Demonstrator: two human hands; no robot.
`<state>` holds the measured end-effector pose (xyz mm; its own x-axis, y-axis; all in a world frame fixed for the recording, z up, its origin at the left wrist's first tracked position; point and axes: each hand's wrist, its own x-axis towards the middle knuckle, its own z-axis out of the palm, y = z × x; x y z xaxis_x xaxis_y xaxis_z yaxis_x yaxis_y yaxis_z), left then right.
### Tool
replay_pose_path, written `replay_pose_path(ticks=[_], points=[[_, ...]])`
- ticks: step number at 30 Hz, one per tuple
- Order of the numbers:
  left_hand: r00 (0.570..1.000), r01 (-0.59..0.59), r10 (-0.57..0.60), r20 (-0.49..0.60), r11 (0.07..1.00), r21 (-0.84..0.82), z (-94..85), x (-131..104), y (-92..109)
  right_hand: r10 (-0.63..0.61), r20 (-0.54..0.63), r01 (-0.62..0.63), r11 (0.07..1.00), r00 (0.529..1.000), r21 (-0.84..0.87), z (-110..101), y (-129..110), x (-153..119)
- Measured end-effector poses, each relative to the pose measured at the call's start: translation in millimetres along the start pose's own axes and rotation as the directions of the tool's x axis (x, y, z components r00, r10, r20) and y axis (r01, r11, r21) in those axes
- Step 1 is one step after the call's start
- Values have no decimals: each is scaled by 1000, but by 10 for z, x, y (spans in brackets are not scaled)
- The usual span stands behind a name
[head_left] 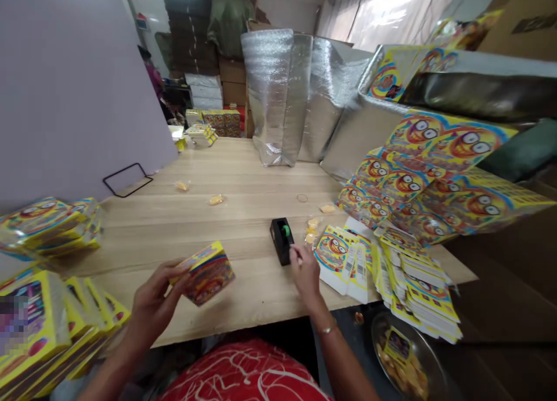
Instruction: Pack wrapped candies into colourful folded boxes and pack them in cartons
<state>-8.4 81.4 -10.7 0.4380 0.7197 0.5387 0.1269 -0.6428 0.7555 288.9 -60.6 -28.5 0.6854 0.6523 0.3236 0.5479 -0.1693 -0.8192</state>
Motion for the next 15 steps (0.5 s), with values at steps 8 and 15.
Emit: replay_pose_path(ticks=[8,15], points=[[975,-188,174,140,978,92,95,-29,-215,266,70,-270,960,962,70,41,550,418],[988,-138,126,93,981,137,145,-54,-149,303,48,-305,916,952,259,67,723,28]])
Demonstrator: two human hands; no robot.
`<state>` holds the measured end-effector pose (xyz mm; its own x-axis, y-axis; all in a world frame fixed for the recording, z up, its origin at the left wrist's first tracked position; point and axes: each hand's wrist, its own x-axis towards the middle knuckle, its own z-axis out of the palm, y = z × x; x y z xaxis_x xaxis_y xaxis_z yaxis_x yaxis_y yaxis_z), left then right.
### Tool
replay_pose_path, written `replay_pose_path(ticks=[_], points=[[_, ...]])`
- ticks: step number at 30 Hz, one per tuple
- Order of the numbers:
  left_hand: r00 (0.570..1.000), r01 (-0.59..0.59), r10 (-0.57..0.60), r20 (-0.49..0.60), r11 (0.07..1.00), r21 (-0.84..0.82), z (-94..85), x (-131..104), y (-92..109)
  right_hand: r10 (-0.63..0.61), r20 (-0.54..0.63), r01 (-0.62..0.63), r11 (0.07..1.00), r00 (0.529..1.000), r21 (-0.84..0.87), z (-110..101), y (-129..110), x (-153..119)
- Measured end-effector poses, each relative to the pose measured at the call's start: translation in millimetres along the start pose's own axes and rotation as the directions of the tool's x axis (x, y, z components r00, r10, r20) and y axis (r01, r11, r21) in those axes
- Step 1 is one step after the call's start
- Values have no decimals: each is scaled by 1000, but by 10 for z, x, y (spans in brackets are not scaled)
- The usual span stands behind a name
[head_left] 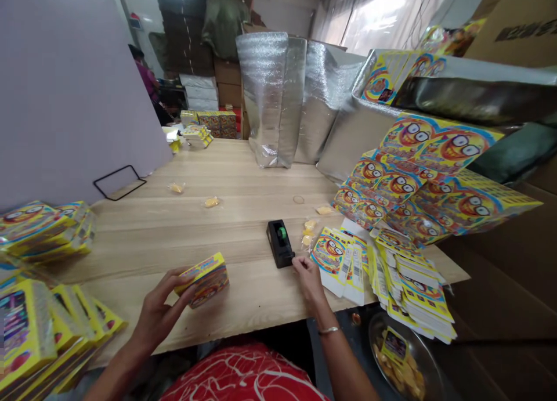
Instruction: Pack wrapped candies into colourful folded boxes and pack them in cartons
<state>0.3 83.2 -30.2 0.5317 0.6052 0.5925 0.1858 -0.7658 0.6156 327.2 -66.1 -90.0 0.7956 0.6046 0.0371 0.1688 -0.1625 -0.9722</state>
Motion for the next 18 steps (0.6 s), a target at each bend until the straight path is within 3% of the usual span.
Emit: replay_pose_path(ticks=[5,10,14,18], points=[[997,24,-23,-77,1000,3,46,31,67,-9,-61,9,1000,998,12,-4,125,-123],[995,55,-59,-82,997,-51,45,87,133,-42,-2,42,999,999,15,115,-11,-242],[992,111,-116,-55,990,-88,32,79,151,-61,155,46,994,986,96,423,-346,-541],[996,59,-63,-70,996,-62,36,61,144,-114,401,-36,937,909,346,892,-881,-802]])
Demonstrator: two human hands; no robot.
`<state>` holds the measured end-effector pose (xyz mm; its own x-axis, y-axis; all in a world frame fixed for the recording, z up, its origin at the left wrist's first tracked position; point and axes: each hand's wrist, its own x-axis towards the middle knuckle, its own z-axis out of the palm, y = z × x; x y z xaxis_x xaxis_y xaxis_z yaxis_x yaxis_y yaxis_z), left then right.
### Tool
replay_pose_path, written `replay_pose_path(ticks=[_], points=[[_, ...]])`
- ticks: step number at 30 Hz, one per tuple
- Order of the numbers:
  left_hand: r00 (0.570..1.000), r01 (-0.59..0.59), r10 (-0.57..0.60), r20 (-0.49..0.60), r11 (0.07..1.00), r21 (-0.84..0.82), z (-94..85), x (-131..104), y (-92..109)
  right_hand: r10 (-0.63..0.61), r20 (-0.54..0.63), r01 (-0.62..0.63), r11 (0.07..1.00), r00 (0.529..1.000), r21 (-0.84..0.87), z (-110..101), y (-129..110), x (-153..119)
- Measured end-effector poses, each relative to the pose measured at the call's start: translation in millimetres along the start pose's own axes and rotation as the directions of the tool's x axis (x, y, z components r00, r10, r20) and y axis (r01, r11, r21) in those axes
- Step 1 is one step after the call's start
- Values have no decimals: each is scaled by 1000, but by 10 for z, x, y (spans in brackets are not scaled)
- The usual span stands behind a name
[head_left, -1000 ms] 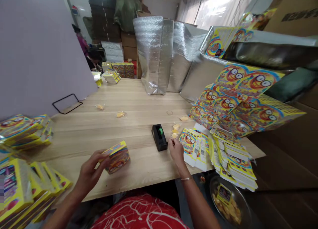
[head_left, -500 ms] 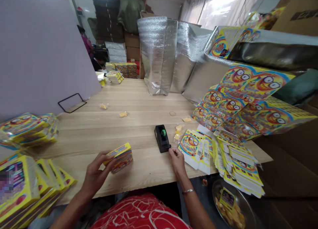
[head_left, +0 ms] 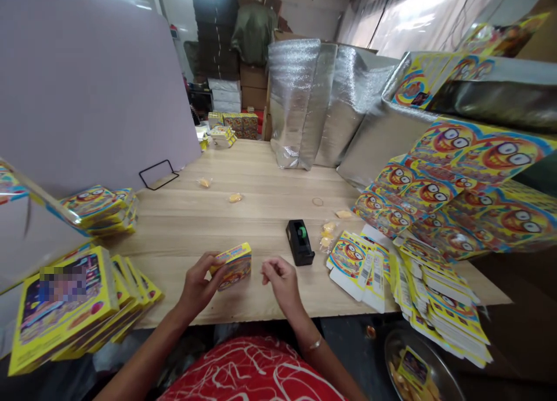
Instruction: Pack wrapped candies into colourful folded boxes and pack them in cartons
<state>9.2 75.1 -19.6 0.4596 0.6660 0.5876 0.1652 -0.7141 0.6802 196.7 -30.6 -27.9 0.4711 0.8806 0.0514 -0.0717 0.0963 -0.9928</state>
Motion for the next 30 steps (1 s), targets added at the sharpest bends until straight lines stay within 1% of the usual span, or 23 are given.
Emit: replay_pose_path(ticks=[1,2,4,6,7,8,10,12,13,15,17,19,20,22,23,24,25,26,27,28,29,30], points=[[1000,-13,13,-1,1000,0,2,-1,-3,32,62,-37,996,998,82,153,-76,33],[1000,-21,21,3,1000,-1,3,-1,-6,74,99,-88,985,992,148,288,-138,73],[999,-30,30,16,1000,5,1,0,-7,184,115,-206,953,976,220,488,-214,160],[998,-49,48,30,999,11,-8,-3,-4,274,64,-282,941,960,190,586,-233,234],[997,-65,64,40,998,12,-15,-5,-1,295,48,-299,944,954,140,597,-229,262],[995,-81,81,53,997,12,-23,-8,1,298,57,-302,951,953,73,587,-221,285],[991,-106,105,79,994,7,-39,-8,4,264,139,-257,964,954,-66,522,-204,317],[991,-95,94,92,996,0,-53,3,3,203,238,-166,972,950,-166,436,-181,334],[993,-79,79,89,997,-7,-57,13,1,163,267,-109,973,950,-206,400,-164,338],[996,-50,51,73,998,-24,-56,29,-4,67,266,14,956,962,-294,355,-112,331],[998,-51,52,39,998,-30,-39,14,-14,-22,241,119,911,970,-395,338,-39,301],[994,-106,106,2,994,6,-4,-65,-31,-96,249,206,861,964,-465,307,42,251],[987,-159,159,3,986,39,18,-131,-42,-125,254,238,841,959,-486,267,79,223],[957,-290,287,44,952,99,59,-296,-60,-160,222,256,814,962,-522,104,125,169],[939,-344,338,68,932,117,70,-378,-63,-167,175,236,807,970,-542,-27,130,148],[932,-362,355,70,923,130,73,-449,-61,-167,111,201,803,980,-561,-192,120,133],[944,-329,328,30,933,146,65,-500,-54,-166,44,161,804,985,-572,-389,97,122],[965,-239,253,-73,957,163,47,-526,-42,-173,-34,120,798,984,-591,-611,66,116],[968,-91,125,-219,983,160,20,-528,-29,-184,-107,82,788,977,-610,-852,33,115],[929,80,-30,-370,989,122,-11,-508,-17,-203,-203,27,768,958,-640,-1100,8,120],[856,233,-176,-487,971,58,-42,-473,-10,-254,-345,-91,673,904,-734,-1344,-1,130],[788,344,-294,-542,939,-8,-71,-432,-12,-280,-423,-218,550,862,-806,-1575,14,147]])
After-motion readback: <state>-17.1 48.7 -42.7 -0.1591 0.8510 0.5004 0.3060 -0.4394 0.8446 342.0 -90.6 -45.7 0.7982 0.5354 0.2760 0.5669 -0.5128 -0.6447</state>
